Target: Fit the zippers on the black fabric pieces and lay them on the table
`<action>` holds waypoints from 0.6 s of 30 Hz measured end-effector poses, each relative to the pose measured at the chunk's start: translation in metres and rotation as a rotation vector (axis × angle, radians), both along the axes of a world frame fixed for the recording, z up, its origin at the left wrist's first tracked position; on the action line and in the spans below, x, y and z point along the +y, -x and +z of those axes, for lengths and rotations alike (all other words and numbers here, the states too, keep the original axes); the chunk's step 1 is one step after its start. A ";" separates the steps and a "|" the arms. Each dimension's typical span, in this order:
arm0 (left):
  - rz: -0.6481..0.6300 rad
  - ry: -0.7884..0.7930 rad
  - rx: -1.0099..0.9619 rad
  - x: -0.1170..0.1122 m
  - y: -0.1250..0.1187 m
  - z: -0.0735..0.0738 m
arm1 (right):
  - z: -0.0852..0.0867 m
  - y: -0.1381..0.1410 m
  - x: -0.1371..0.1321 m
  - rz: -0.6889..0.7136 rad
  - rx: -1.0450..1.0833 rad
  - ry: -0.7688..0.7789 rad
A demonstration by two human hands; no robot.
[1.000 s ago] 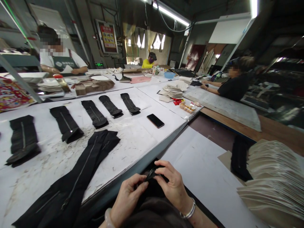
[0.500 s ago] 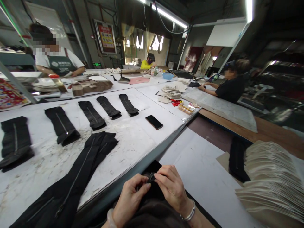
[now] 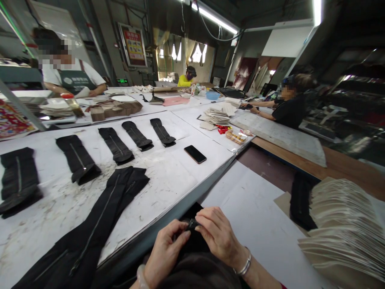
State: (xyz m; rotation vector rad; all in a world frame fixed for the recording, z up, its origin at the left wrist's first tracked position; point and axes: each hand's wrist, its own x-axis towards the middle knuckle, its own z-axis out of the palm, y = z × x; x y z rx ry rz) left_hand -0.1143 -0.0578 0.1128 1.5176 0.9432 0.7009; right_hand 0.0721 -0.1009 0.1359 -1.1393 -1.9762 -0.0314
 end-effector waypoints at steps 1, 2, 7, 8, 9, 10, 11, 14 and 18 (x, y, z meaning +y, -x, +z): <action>0.001 0.006 0.000 0.000 0.000 0.000 | 0.000 -0.001 -0.001 0.008 -0.016 -0.005; 0.002 0.010 0.000 0.001 0.000 0.000 | 0.000 -0.001 -0.002 0.010 -0.039 -0.017; 0.012 0.057 -0.021 0.001 0.001 0.002 | -0.005 -0.005 -0.005 0.002 -0.205 -0.141; 0.015 0.068 -0.027 0.001 0.002 0.003 | -0.006 -0.005 -0.005 0.007 -0.223 -0.161; 0.017 0.076 -0.030 0.001 0.002 0.004 | -0.007 -0.005 -0.005 0.012 -0.233 -0.170; 0.015 0.080 -0.030 0.000 0.002 0.004 | -0.008 -0.004 -0.004 0.012 -0.233 -0.172; 0.013 0.080 -0.025 0.000 0.002 0.005 | -0.008 -0.003 -0.004 0.006 -0.222 -0.167; 0.001 0.058 -0.003 0.000 0.002 0.006 | -0.007 0.001 -0.002 -0.021 -0.140 -0.111; -0.008 0.021 0.013 -0.001 0.001 0.008 | 0.002 0.006 0.000 -0.038 0.037 0.054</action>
